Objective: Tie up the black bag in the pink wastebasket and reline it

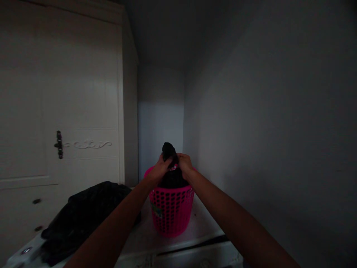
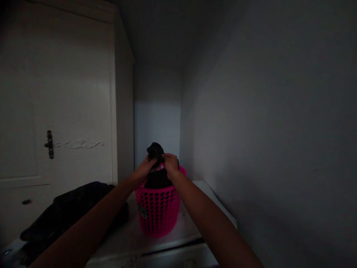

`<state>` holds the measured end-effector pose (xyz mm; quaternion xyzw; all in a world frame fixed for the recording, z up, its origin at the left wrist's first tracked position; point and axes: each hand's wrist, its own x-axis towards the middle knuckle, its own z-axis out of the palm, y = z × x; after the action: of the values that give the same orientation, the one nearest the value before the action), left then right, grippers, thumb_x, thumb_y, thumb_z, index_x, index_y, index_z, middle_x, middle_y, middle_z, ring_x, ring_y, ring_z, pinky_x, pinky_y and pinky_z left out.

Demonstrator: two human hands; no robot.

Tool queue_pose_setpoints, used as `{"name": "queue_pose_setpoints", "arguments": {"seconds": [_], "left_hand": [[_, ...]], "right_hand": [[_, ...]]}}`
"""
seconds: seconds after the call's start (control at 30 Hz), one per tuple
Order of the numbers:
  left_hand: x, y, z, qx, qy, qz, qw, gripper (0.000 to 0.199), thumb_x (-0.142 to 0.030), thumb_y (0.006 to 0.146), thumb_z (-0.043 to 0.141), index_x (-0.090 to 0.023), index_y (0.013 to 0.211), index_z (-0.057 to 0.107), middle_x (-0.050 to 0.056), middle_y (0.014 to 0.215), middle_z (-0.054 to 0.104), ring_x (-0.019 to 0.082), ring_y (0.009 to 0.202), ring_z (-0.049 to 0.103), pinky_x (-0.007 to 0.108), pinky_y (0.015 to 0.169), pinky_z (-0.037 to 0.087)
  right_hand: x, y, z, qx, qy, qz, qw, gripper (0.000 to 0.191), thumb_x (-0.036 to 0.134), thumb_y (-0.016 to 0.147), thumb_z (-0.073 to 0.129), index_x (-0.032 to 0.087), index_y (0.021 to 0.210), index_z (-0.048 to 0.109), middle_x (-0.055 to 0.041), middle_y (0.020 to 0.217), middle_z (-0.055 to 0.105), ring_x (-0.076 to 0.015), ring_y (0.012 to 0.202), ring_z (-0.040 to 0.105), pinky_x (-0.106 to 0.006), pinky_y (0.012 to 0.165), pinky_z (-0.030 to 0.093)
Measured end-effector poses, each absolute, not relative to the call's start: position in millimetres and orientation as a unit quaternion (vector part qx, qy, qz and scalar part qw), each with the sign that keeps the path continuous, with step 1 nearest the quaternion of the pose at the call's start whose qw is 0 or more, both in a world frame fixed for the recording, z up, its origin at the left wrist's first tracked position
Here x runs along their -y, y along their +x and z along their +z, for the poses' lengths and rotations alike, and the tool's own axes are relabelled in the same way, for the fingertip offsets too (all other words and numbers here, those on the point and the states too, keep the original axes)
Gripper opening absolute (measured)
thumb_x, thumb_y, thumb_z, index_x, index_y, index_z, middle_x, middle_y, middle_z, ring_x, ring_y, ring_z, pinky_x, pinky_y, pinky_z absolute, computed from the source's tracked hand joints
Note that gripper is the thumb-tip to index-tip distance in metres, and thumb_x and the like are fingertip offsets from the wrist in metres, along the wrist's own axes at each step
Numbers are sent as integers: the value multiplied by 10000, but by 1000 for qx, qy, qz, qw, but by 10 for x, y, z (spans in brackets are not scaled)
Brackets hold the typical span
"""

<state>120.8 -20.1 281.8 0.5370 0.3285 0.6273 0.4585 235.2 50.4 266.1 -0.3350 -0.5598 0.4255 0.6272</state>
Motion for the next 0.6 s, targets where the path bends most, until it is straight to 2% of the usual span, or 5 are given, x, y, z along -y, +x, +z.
{"name": "queue_pose_setpoints", "arguments": {"seconds": [0.07, 0.13, 0.3, 0.43, 0.6], "left_hand": [[240, 1212, 2842, -337, 551, 600, 472, 542, -347, 667, 909, -173, 1117, 662, 47, 912, 741, 175, 793, 682, 292, 761, 528], [252, 1198, 2867, -344, 542, 585, 496, 515, -331, 652, 925, -157, 1069, 677, 65, 911, 746, 173, 766, 686, 294, 737, 534], [198, 1144, 2871, -353, 490, 657, 452, 534, -243, 662, 917, -198, 1119, 646, 55, 973, 760, 188, 814, 711, 308, 747, 564], [212, 1141, 2857, -336, 501, 667, 438, 475, -252, 678, 908, -194, 1075, 654, 41, 925, 756, 184, 820, 710, 310, 789, 571], [281, 1082, 2871, -293, 525, 593, 536, 571, -416, 735, 874, -186, 1196, 628, 94, 968, 768, 236, 844, 718, 379, 805, 580]], "right_hand": [[-404, 2363, 2717, 537, -301, 475, 628, 258, 394, 739, 657, 207, 917, 677, 28, 678, 662, -150, 536, 545, -286, 558, 458], [-293, 2400, 2790, 555, -269, 513, 597, 254, 399, 739, 680, 212, 910, 679, 30, 690, 672, -148, 553, 557, -277, 567, 471], [-99, 2510, 2901, 631, -245, 558, 480, 511, 692, 785, 655, 196, 892, 706, -22, 764, 717, -189, 745, 660, -310, 742, 532], [-102, 2504, 2878, 655, -288, 467, 519, 436, 578, 695, 804, 181, 849, 715, -23, 742, 724, -183, 703, 653, -302, 706, 509], [-276, 2496, 2835, 600, -341, 444, 571, 289, 464, 816, 633, 182, 833, 691, -17, 663, 688, -184, 608, 632, -291, 609, 486]]}}
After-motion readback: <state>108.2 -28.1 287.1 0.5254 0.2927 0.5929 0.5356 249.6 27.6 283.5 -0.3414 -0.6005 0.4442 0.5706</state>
